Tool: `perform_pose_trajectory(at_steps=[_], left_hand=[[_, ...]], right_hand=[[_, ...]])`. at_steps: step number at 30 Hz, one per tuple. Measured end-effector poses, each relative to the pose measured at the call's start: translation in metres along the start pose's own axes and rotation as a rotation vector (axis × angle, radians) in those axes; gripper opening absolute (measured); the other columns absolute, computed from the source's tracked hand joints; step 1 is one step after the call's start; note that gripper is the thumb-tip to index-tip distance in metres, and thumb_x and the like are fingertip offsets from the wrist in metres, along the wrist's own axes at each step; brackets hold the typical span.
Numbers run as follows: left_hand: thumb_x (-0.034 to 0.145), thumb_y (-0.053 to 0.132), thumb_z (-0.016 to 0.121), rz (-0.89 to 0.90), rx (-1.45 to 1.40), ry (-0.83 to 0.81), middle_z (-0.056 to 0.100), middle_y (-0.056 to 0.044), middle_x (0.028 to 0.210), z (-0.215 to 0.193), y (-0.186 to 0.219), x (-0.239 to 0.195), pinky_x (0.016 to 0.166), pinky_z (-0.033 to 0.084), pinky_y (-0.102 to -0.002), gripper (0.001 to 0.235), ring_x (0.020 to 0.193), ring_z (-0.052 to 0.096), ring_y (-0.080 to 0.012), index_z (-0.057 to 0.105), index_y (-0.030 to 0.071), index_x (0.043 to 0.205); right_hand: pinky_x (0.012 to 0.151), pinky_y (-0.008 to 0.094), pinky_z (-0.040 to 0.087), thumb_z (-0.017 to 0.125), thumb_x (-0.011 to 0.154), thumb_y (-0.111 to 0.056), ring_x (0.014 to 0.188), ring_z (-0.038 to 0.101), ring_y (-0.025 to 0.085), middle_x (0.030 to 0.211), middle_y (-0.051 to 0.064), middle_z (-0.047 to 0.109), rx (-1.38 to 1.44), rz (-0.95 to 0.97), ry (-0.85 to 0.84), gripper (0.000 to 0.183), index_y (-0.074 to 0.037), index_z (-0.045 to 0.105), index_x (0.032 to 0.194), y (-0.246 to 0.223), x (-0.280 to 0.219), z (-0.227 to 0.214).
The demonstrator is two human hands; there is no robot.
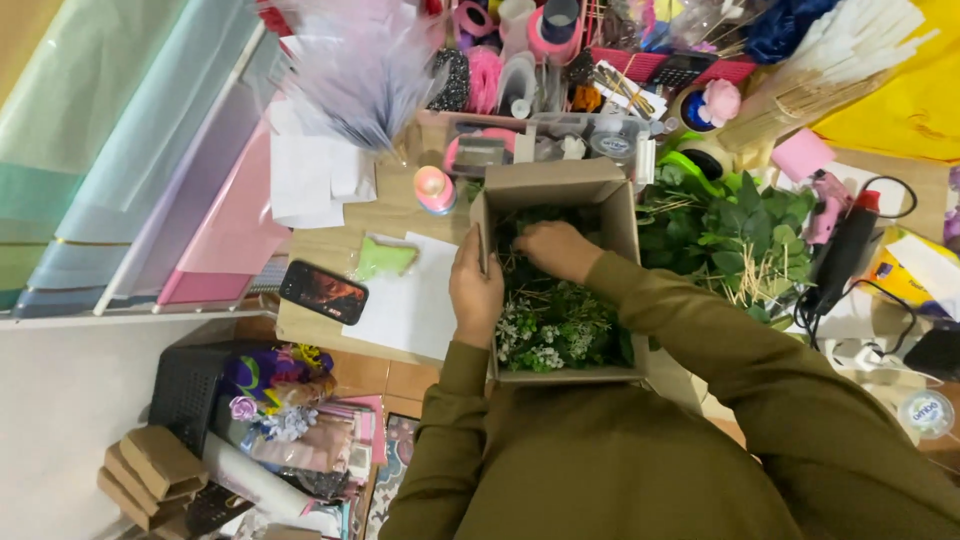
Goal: The person arranges artificial greenery and small white flowers into a cardboard box. They repeatedly pick up stems from the table, adjust their placement, and tuck them into the box to create a layered floral arrangement.
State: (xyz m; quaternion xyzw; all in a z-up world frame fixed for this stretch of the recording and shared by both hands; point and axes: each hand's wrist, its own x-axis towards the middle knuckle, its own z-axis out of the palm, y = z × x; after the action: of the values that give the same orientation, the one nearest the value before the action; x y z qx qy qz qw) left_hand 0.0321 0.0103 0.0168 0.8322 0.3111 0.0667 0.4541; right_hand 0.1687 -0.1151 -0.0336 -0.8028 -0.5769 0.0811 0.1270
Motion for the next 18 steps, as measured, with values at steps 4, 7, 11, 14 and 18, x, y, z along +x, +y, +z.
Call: perform_pose_trajectory(at_steps=[4, 7, 11, 14, 18], left_hand=[[0.101, 0.008, 0.053, 0.038, 0.006, 0.045, 0.047, -0.021, 0.148, 0.004, -0.005, -0.002, 0.103, 0.054, -0.047, 0.052, 0.136, 0.049, -0.0393, 0.041, 0.005, 0.153], [0.101, 0.008, 0.055, 0.052, -0.012, 0.086, 0.050, -0.022, 0.145, 0.008, -0.008, -0.002, 0.101, 0.056, -0.047, 0.052, 0.133, 0.051, -0.0414, 0.044, 0.005, 0.151], [0.100, 0.007, 0.056, 0.105, -0.012, 0.120, 0.052, -0.022, 0.143, 0.012, -0.013, -0.002, 0.098, 0.058, -0.049, 0.052, 0.130, 0.054, -0.0417, 0.046, 0.005, 0.150], [0.100, 0.007, 0.056, 0.121, -0.007, 0.099, 0.052, -0.022, 0.143, 0.012, -0.014, -0.002, 0.098, 0.058, -0.048, 0.052, 0.130, 0.054, -0.0412, 0.045, 0.005, 0.150], [0.100, 0.009, 0.055, 0.098, 0.015, 0.085, 0.051, -0.021, 0.145, 0.010, -0.013, -0.001, 0.098, 0.058, -0.046, 0.052, 0.131, 0.053, -0.0398, 0.045, 0.006, 0.151]], right_hand=[[0.056, 0.037, 0.052, 0.067, 0.083, -0.009, 0.072, 0.067, 0.024, 0.075, 0.005, 0.069, -0.300, -0.175, 0.053, 0.009, -0.013, 0.074, 0.080, 0.027, 0.030, 0.083], [0.058, 0.044, 0.052, 0.065, 0.086, -0.002, 0.073, 0.065, 0.032, 0.077, 0.013, 0.069, -0.249, -0.191, 0.034, 0.011, -0.004, 0.074, 0.080, 0.036, 0.034, 0.111], [0.061, 0.042, 0.053, 0.061, 0.088, -0.005, 0.077, 0.067, 0.028, 0.080, 0.009, 0.071, -0.322, -0.177, -0.016, 0.015, -0.009, 0.074, 0.084, 0.038, 0.035, 0.117], [0.059, 0.041, 0.051, 0.063, 0.085, -0.009, 0.076, 0.066, 0.025, 0.077, 0.006, 0.069, -0.375, -0.106, -0.001, 0.011, -0.010, 0.074, 0.083, 0.033, 0.031, 0.112], [0.060, 0.039, 0.051, 0.066, 0.084, -0.009, 0.075, 0.067, 0.025, 0.077, 0.007, 0.071, -0.383, -0.093, 0.006, 0.009, -0.011, 0.074, 0.080, 0.033, 0.032, 0.117]])
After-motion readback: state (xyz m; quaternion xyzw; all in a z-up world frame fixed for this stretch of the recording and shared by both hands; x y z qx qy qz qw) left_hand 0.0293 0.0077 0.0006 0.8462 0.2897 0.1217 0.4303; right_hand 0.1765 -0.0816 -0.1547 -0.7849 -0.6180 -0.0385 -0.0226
